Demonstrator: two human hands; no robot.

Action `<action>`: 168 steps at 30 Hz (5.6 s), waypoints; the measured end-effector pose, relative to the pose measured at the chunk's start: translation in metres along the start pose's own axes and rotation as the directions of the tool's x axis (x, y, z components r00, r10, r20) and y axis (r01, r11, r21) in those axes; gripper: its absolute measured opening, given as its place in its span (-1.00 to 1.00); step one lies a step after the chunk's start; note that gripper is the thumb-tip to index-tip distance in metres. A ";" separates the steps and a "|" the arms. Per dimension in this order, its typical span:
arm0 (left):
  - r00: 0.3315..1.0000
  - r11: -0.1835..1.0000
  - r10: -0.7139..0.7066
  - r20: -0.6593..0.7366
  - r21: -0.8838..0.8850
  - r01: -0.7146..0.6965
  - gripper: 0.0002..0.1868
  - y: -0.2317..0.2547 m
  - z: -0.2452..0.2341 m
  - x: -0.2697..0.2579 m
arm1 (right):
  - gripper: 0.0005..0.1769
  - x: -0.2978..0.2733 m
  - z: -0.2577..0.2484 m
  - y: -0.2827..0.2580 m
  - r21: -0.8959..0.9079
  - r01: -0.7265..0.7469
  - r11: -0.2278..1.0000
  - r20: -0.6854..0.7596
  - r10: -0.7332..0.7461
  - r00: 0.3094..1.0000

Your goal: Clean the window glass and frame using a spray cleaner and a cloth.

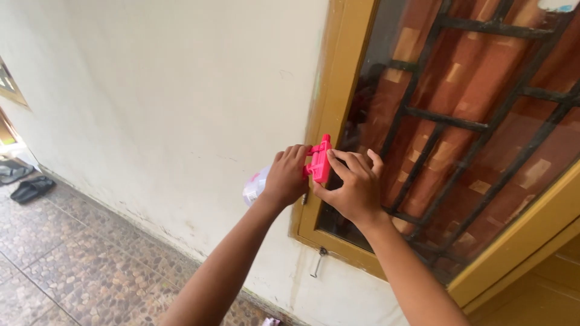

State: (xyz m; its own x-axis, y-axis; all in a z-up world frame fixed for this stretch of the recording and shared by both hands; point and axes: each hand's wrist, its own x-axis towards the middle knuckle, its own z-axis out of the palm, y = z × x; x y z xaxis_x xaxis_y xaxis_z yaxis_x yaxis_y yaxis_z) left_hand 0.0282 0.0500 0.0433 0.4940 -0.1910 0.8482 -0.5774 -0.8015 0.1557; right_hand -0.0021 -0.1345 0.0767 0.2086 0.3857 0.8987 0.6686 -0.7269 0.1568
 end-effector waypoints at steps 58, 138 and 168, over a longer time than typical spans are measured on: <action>0.823 0.952 -0.177 0.540 -0.119 0.283 -0.49 -0.072 0.096 -0.209 | -0.30 -0.184 0.111 -0.090 -0.014 -0.442 0.897 0.357 0.418 0.836; 0.605 0.726 0.428 0.672 -0.654 0.213 -0.33 0.206 0.248 -0.254 | -0.19 -0.378 -0.116 -0.057 -0.543 -0.723 0.427 0.128 0.893 0.431; 0.899 0.666 0.402 0.176 -0.729 -0.155 -0.36 0.257 0.229 -0.031 | -0.26 -0.215 -0.189 0.067 -0.543 -0.526 0.654 -0.074 0.586 0.807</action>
State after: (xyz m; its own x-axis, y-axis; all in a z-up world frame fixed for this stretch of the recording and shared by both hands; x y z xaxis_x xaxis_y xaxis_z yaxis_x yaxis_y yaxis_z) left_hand 0.0136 -0.2800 -0.0593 0.3260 -0.5933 0.7360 -0.9356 -0.0908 0.3412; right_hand -0.1366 -0.3734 -0.0286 0.5073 -0.1573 0.8473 -0.0600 -0.9873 -0.1474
